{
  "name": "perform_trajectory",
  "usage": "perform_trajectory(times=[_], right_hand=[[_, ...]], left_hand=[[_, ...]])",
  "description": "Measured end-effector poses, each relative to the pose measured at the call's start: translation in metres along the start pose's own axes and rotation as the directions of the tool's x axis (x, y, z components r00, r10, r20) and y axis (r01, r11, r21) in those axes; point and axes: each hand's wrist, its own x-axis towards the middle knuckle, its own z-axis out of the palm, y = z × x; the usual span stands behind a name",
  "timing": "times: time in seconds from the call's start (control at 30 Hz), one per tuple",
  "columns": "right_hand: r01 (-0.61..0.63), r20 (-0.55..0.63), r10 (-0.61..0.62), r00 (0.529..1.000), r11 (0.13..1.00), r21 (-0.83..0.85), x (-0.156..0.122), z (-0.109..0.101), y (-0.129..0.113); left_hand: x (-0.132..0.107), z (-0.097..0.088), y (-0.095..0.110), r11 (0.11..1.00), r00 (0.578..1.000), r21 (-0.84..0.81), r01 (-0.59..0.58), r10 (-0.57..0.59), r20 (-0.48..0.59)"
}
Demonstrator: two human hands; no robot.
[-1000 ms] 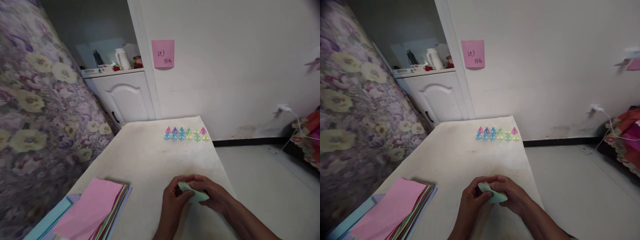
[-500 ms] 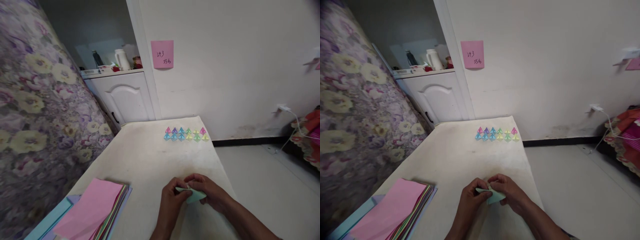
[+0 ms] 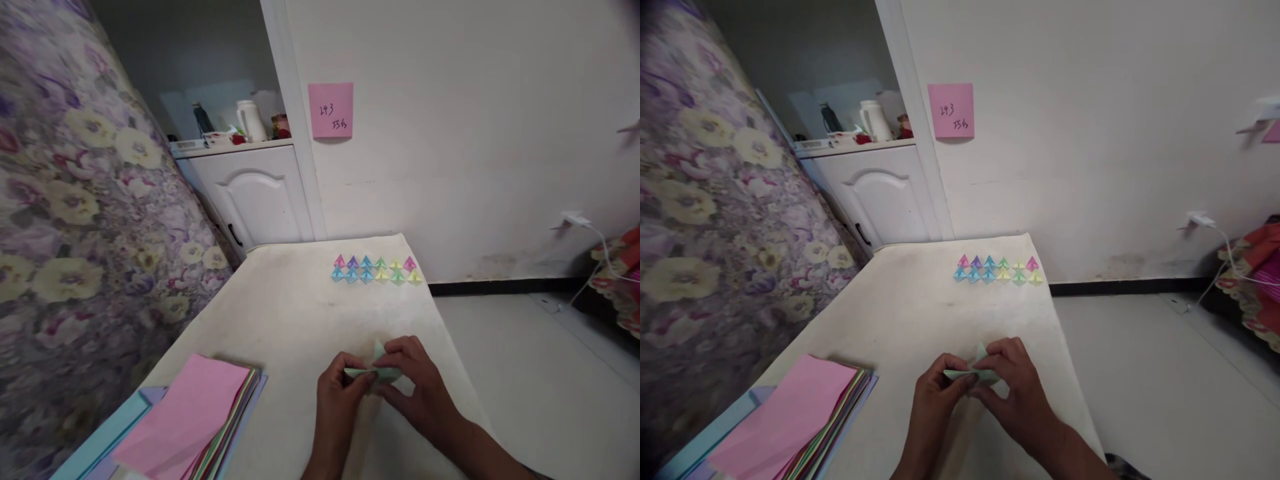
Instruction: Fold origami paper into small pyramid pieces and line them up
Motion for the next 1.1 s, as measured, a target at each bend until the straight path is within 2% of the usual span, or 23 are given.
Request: perform_trajectory(times=[0.1,0.23,0.37,0.53,0.7,0.87,0.93,1.1], right_hand=[[-0.077,-0.011,0.077,0.997,0.996,0.040,0.001,0.005,0.001],[-0.202,0.041,0.197,0.979,0.967,0.154,0.003,0.004,0.000],[-0.256,0.080,0.243,0.967,0.929,0.266,0.005,0.003,-0.001],[-0.336,0.150,0.304,0.941,0.889,0.310,0.007,0.004,-0.004],[-0.400,0.169,0.365,0.916,0.866,0.299,0.008,0.001,-0.005],[-0.390,0.166,0.358,0.919,0.887,0.247,0.010,-0.003,-0.006],[-0.405,0.166,0.374,0.912,0.886,0.227,0.012,-0.004,-0.005],[-0.548,0.229,0.503,0.834,0.804,0.230,0.012,-0.001,0.005]], left_hand=[[0.000,0.000,0.002,1.000,1.000,-0.028,-0.001,0.002,0.008],[-0.001,0.000,0.005,0.997,0.999,-0.066,-0.030,0.032,0.022],[-0.002,-0.001,0.003,0.994,0.999,-0.094,-0.047,0.049,0.018],[-0.001,-0.001,0.001,0.991,0.999,-0.123,-0.044,0.046,0.015],[-0.001,-0.003,-0.001,0.996,0.999,-0.067,-0.050,0.051,0.003],[-0.004,-0.003,0.006,0.981,0.982,0.059,-0.186,0.184,0.033],[-0.005,-0.002,0.010,0.972,0.978,0.115,-0.206,0.202,0.046],[-0.002,0.000,0.010,0.990,0.997,0.121,-0.075,0.074,0.011]])
